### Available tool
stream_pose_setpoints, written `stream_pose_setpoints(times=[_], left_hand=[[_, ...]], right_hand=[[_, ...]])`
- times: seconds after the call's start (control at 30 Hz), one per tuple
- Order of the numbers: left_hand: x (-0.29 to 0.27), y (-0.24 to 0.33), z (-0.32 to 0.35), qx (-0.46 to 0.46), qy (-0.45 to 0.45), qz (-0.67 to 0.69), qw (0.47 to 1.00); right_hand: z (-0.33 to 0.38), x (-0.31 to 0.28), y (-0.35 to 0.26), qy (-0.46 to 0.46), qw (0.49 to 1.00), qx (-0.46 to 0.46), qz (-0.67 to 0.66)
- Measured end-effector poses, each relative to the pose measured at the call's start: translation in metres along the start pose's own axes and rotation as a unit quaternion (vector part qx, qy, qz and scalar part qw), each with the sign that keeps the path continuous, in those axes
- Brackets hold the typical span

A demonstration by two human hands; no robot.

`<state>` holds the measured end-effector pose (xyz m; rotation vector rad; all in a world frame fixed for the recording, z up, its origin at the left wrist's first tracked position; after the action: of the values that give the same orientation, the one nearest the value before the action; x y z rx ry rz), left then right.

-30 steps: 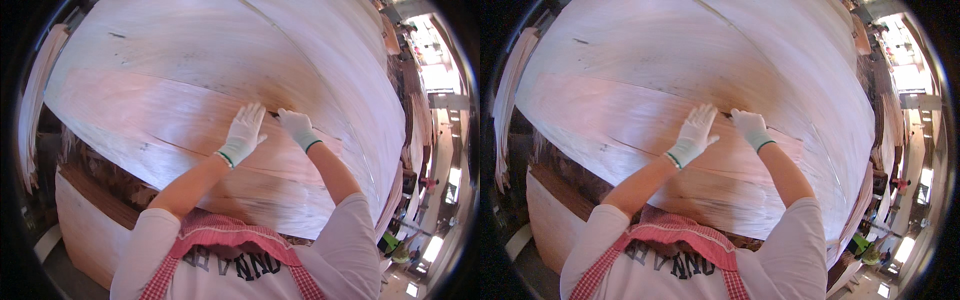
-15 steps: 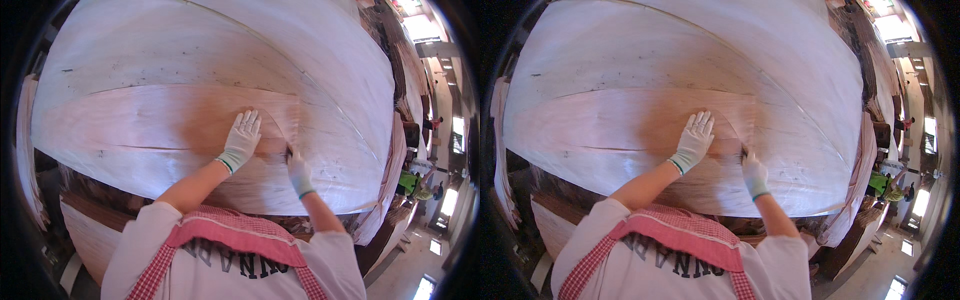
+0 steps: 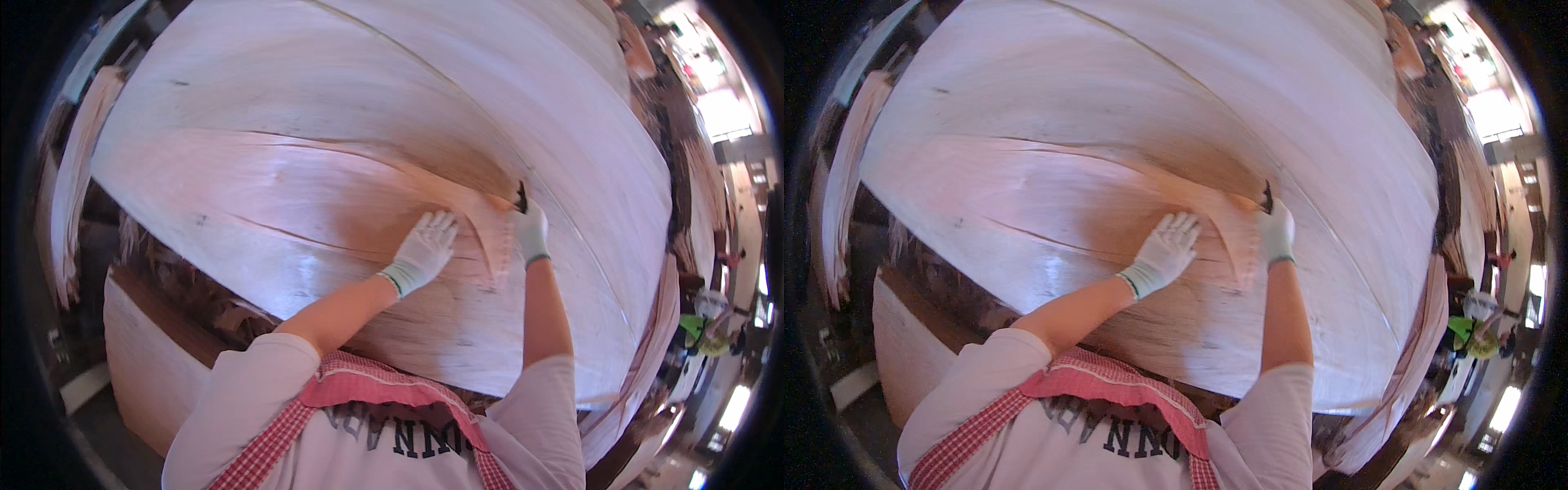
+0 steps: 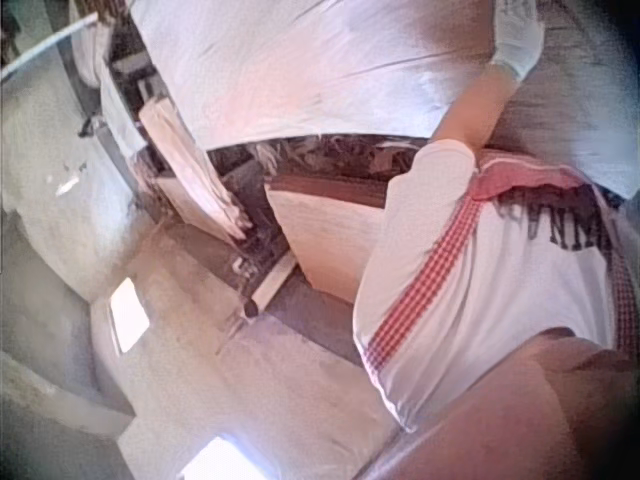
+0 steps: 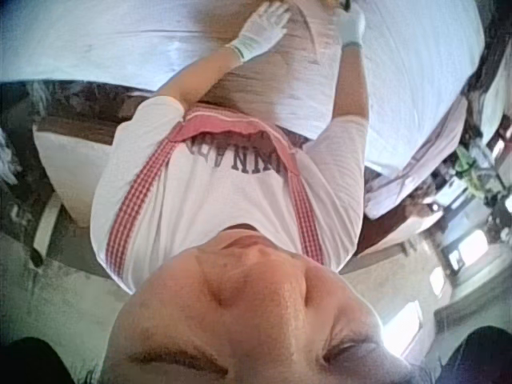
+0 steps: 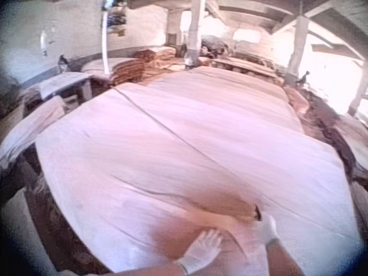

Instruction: The person prepares wood veneer by hand and using a tool, moving large sheets of veneer, smoothing them on a work surface, and applying tape to secure or mark specific areas.

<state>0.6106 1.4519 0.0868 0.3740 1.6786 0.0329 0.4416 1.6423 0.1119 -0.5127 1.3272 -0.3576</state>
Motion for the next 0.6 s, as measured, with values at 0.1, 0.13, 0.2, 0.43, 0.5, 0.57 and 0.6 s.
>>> stream_pose_setpoints(times=[0.1,0.13,0.2,0.43,0.5,0.57,0.6], left_hand=[[0.005,-0.007,0.010,-0.020,0.040,0.024,0.999],[0.005,-0.011,0.013,-0.030,0.049,0.033,0.998],[0.005,-0.015,0.022,-0.057,0.049,0.027,0.997],[-0.085,-0.092,0.045,-0.068,0.184,0.282,0.939],[-0.103,-0.158,0.092,-0.103,0.125,0.226,0.961],[-0.134,-0.230,0.166,-0.277,0.148,0.209,0.926],[-0.143,-0.267,0.209,-0.268,0.260,0.146,0.916]], right_hand=[[0.056,-0.033,-0.062,0.154,0.971,-0.146,0.110],[0.085,-0.044,-0.092,0.209,0.950,-0.198,0.118],[0.138,-0.058,-0.126,0.195,0.966,-0.156,0.068],[0.237,-0.126,-0.172,0.242,0.956,-0.043,-0.158],[0.238,-0.132,-0.216,0.298,0.910,-0.163,-0.237],[0.241,-0.140,-0.249,0.317,0.894,-0.188,-0.256],[0.254,-0.147,-0.281,0.338,0.909,-0.197,-0.142]])
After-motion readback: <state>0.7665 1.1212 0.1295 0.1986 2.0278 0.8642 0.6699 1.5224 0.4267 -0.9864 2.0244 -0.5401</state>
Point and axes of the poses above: each hand's wrist, its own z-axis away from the middle knuckle, its own x-axis out of the palm, y = z × x, the point moved 5 cm from there along -z, towards the middle knuckle, and after that the axes turned 2 degrees about -x, right-handed, at the moved point
